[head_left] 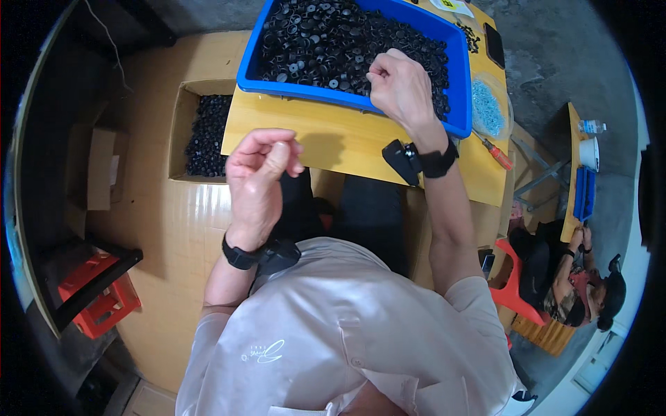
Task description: Assembling and inspecting small black plastic components at a workbench.
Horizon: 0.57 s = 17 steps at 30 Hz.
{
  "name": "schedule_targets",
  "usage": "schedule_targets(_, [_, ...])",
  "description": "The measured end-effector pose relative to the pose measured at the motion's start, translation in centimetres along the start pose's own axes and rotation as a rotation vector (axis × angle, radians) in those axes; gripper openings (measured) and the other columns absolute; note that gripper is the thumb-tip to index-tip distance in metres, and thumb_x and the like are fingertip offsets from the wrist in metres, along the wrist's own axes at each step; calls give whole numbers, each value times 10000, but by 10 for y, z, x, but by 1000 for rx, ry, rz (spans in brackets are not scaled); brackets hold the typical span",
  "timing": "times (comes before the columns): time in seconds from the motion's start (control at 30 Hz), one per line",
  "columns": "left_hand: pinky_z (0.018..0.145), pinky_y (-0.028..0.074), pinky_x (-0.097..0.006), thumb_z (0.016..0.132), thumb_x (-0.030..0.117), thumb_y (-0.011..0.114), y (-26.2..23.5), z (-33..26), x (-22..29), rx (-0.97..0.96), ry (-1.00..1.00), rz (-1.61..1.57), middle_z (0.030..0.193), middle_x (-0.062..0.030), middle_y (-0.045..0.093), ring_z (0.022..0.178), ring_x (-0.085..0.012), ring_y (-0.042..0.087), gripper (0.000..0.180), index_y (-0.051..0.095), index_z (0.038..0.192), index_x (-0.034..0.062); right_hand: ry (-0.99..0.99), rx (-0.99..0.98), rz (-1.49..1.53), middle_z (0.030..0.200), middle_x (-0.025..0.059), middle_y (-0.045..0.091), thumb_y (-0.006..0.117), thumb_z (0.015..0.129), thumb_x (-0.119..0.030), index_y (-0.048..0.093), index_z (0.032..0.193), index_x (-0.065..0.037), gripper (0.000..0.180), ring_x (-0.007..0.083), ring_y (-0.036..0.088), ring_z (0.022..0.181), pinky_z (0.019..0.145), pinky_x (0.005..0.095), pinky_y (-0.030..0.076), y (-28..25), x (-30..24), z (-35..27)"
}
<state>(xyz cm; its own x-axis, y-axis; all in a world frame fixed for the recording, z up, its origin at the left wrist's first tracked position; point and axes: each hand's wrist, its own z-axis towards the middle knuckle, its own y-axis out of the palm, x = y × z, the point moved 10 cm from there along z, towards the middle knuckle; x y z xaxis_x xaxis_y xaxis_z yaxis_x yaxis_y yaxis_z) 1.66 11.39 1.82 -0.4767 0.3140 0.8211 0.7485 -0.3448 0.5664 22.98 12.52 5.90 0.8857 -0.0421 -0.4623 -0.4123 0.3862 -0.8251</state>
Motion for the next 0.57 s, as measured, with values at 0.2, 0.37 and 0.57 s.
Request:
schedule_targets(0.2, [639, 471, -235, 787, 91, 639, 34, 4, -33, -58, -56, -26, 866, -100, 621, 685, -127, 578, 293, 545, 1039, -23, -428, 274, 73, 663, 61, 441, 576, 595, -93, 489, 602, -75, 89, 219, 473, 616, 571, 344, 346, -50, -90, -69])
schedule_targets(0.37, [615, 482, -242, 783, 21, 620, 41, -6, -56, -121, -127, 4, 779, -76, 611, 646, -129, 583, 161, 570, 930, -24, -358, 268, 51, 665, 54, 423, 582, 628, -126, 473, 619, -74, 121, 209, 468, 618, 585, 332, 343, -44, -91, -110])
schedule_targets(0.57, [644, 498, -252, 821, 61, 584, 59, -18, -78, -183, -196, 38, 838, -119, 632, 696, -165, 617, 165, 561, 967, -12, -2, 276, 151, 769, 90, 574, 599, 675, -20, 601, 698, -74, 59, 245, 568, 684, 685, 346, 459, -64, 0, -143])
